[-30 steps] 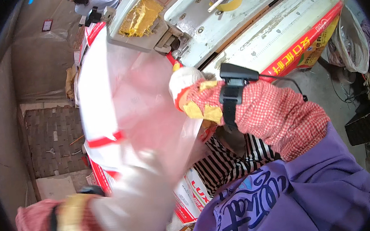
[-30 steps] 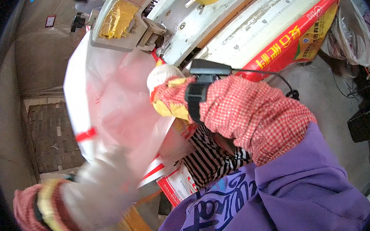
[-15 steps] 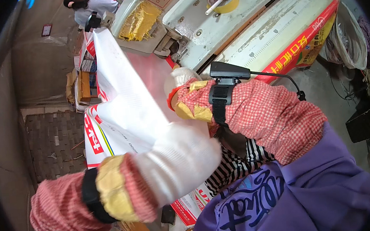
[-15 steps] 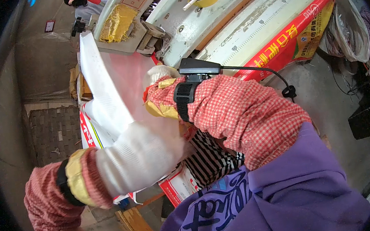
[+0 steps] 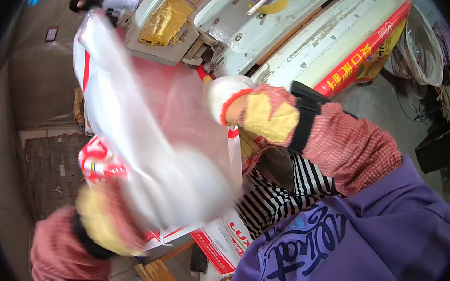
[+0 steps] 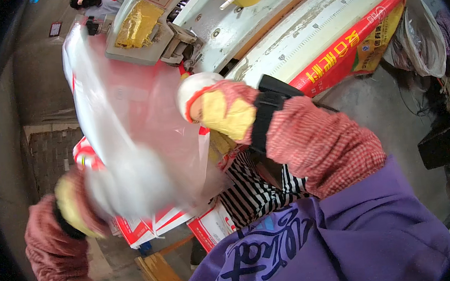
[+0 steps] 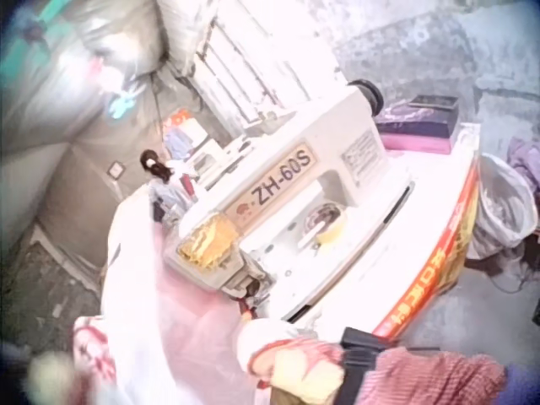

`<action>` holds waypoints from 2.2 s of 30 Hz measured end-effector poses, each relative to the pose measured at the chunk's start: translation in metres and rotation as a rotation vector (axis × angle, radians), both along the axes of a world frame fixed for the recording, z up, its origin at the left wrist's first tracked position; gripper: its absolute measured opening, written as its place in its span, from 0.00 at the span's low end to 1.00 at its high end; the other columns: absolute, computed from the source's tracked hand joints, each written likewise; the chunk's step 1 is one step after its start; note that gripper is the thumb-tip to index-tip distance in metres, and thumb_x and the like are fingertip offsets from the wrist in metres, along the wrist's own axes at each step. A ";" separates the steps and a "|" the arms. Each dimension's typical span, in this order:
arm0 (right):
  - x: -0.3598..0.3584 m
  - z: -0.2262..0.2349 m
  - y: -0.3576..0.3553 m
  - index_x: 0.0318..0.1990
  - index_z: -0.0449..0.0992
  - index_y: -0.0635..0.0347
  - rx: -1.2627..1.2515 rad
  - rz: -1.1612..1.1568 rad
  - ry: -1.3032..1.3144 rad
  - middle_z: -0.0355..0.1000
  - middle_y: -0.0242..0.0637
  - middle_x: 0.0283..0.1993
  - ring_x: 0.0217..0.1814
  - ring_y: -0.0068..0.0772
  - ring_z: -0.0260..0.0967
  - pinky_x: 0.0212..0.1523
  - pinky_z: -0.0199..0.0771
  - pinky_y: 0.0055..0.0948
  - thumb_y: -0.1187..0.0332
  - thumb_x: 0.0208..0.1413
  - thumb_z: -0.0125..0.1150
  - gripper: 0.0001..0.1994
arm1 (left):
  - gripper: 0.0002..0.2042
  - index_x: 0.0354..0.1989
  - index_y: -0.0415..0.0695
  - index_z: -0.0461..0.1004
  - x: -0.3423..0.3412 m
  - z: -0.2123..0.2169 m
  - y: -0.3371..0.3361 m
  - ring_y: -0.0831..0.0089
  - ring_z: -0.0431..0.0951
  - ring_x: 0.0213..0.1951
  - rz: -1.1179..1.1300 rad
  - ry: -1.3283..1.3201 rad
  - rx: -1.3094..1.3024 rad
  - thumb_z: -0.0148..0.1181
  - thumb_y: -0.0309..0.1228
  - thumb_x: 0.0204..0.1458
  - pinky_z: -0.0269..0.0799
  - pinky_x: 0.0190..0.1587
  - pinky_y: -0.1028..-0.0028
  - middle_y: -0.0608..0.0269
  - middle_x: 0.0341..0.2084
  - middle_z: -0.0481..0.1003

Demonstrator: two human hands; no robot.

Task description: Sealing large plastic compound fertilizer bags using an industrial sewing or heat-sealing machine.

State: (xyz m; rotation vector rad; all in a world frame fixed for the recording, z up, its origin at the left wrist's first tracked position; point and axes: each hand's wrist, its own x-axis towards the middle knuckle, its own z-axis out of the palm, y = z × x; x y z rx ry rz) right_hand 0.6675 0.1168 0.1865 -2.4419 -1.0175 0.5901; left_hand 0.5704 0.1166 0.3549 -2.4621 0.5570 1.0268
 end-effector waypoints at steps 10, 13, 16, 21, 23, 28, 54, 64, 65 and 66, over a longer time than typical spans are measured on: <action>-0.097 -0.146 -0.076 0.48 0.69 0.56 1.090 0.084 -0.210 0.70 0.41 0.43 0.46 0.36 0.68 0.43 0.68 0.35 0.61 0.54 0.45 0.16 | 0.09 0.27 0.44 0.72 0.024 -0.068 -0.010 0.62 0.75 0.24 -0.014 -0.028 -0.476 0.52 0.37 0.43 0.70 0.29 0.68 0.58 0.19 0.72; -0.056 -0.012 -0.078 0.55 0.56 0.62 0.069 0.016 0.449 0.69 0.47 0.43 0.45 0.48 0.68 0.42 0.67 0.41 0.57 0.48 0.53 0.29 | 0.16 0.30 0.42 0.75 0.064 -0.047 0.048 0.61 0.76 0.23 0.418 -0.278 -0.065 0.62 0.37 0.33 0.72 0.29 0.65 0.61 0.18 0.75; -0.061 -0.024 -0.084 0.55 0.55 0.65 0.250 -0.083 0.461 0.67 0.53 0.44 0.45 0.53 0.67 0.43 0.66 0.43 0.58 0.44 0.57 0.32 | 0.14 0.29 0.43 0.76 0.029 -0.055 0.075 0.61 0.77 0.26 0.212 0.095 0.385 0.60 0.39 0.35 0.72 0.29 0.63 0.58 0.20 0.76; -0.070 -0.027 -0.079 0.60 0.49 0.64 0.231 -0.150 0.434 0.65 0.54 0.49 0.49 0.54 0.64 0.48 0.64 0.41 0.57 0.44 0.59 0.38 | 0.24 0.42 0.38 0.69 -0.042 -0.107 0.099 0.57 0.75 0.38 0.665 -0.224 -0.061 0.64 0.39 0.38 0.69 0.42 0.66 0.49 0.34 0.74; -0.073 -0.029 -0.076 0.60 0.49 0.64 0.287 -0.167 0.358 0.64 0.55 0.50 0.50 0.54 0.64 0.48 0.64 0.41 0.55 0.44 0.59 0.39 | 0.26 0.46 0.37 0.65 -0.045 -0.118 0.108 0.57 0.72 0.42 0.785 -0.437 -0.393 0.66 0.32 0.37 0.67 0.46 0.67 0.47 0.40 0.72; -0.053 -0.023 -0.053 0.57 0.53 0.62 0.363 -0.266 0.305 0.60 0.52 0.52 0.51 0.51 0.64 0.47 0.66 0.46 0.53 0.44 0.60 0.36 | 0.25 0.46 0.35 0.65 -0.030 -0.147 0.115 0.57 0.70 0.44 0.621 -0.792 -0.546 0.63 0.23 0.35 0.64 0.49 0.68 0.48 0.40 0.70; 0.010 -0.014 0.017 0.30 0.76 0.53 0.216 0.957 -0.660 0.73 0.34 0.35 0.46 0.37 0.64 0.62 0.44 0.40 0.59 0.40 0.60 0.11 | 0.08 0.26 0.43 0.77 -0.016 -0.162 0.161 0.62 0.76 0.27 0.018 -0.629 0.036 0.49 0.28 0.46 0.71 0.30 0.69 0.52 0.21 0.74; 0.023 0.037 -0.014 0.39 0.74 0.53 0.573 0.026 -0.053 0.72 0.42 0.32 0.32 0.39 0.72 0.34 0.71 0.36 0.64 0.49 0.54 0.10 | 0.07 0.24 0.44 0.76 -0.023 -0.139 0.142 0.66 0.76 0.24 0.537 -0.410 -0.038 0.50 0.29 0.45 0.70 0.29 0.73 0.57 0.18 0.74; 0.027 0.032 -0.018 0.40 0.74 0.52 0.586 -0.259 0.123 0.73 0.42 0.31 0.32 0.39 0.72 0.33 0.71 0.36 0.65 0.49 0.54 0.10 | 0.06 0.27 0.43 0.75 -0.025 -0.137 0.139 0.68 0.75 0.25 0.870 -0.504 -0.374 0.52 0.28 0.45 0.70 0.30 0.74 0.58 0.20 0.74; 0.027 0.025 -0.023 0.40 0.73 0.51 0.431 -0.284 0.100 0.73 0.41 0.29 0.31 0.38 0.72 0.32 0.70 0.35 0.65 0.50 0.53 0.10 | 0.05 0.30 0.41 0.74 -0.026 -0.135 0.136 0.69 0.74 0.25 1.194 -0.583 -0.721 0.54 0.27 0.46 0.70 0.31 0.75 0.59 0.22 0.73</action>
